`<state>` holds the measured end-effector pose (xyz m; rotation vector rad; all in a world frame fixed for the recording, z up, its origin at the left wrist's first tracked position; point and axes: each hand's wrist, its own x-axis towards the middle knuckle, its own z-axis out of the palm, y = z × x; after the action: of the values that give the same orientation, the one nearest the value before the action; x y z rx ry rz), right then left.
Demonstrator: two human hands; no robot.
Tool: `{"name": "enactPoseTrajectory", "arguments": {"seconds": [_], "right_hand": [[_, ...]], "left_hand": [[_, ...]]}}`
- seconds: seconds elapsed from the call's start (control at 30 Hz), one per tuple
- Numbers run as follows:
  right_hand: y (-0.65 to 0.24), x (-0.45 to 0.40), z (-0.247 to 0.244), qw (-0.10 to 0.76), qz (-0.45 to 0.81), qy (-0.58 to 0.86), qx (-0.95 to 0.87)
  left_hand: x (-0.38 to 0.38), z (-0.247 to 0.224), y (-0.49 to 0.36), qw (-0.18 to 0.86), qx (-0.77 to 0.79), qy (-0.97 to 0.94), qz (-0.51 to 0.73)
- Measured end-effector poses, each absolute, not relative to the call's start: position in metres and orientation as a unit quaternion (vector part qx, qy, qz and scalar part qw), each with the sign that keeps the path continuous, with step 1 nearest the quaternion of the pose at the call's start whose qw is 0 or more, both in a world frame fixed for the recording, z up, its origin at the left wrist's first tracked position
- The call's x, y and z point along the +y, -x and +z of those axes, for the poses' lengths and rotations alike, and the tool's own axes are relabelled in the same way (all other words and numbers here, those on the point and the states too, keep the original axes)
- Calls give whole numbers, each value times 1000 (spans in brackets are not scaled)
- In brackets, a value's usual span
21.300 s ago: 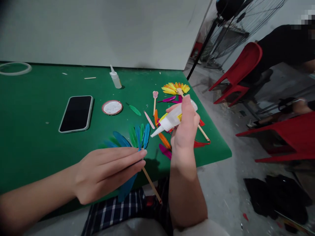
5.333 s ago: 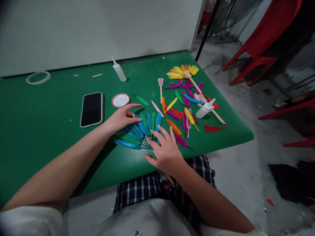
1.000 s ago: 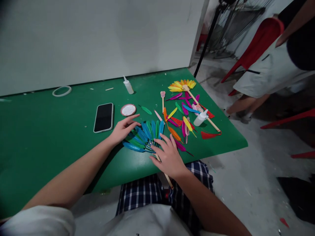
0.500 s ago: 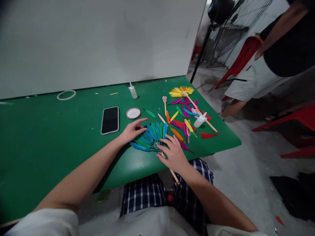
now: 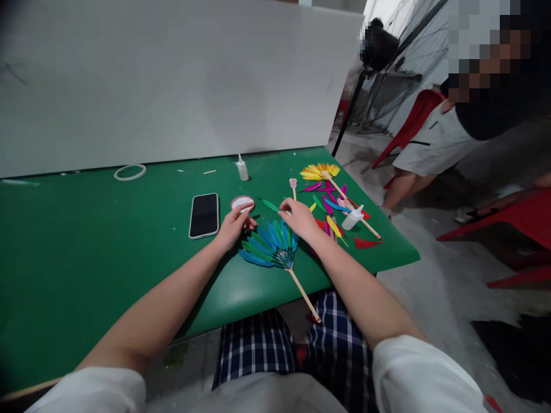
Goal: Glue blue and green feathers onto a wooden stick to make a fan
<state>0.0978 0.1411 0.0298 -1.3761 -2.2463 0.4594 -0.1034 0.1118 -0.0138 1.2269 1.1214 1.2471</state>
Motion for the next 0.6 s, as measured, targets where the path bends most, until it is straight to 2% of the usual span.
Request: {"name": "enactPoseTrajectory", "arguments": {"seconds": [0.17, 0.37, 0.6], "right_hand": [[-61, 197, 13, 159, 180, 520, -820], [-42, 216, 7, 90, 208, 538, -812], [-49, 192, 41, 110, 318, 524, -782]], "left_hand": [[110, -12, 105, 485, 471, -511, 531], [111, -18, 106, 434, 485, -542, 531], [110, -18, 108, 283, 498, -610, 548]]}}
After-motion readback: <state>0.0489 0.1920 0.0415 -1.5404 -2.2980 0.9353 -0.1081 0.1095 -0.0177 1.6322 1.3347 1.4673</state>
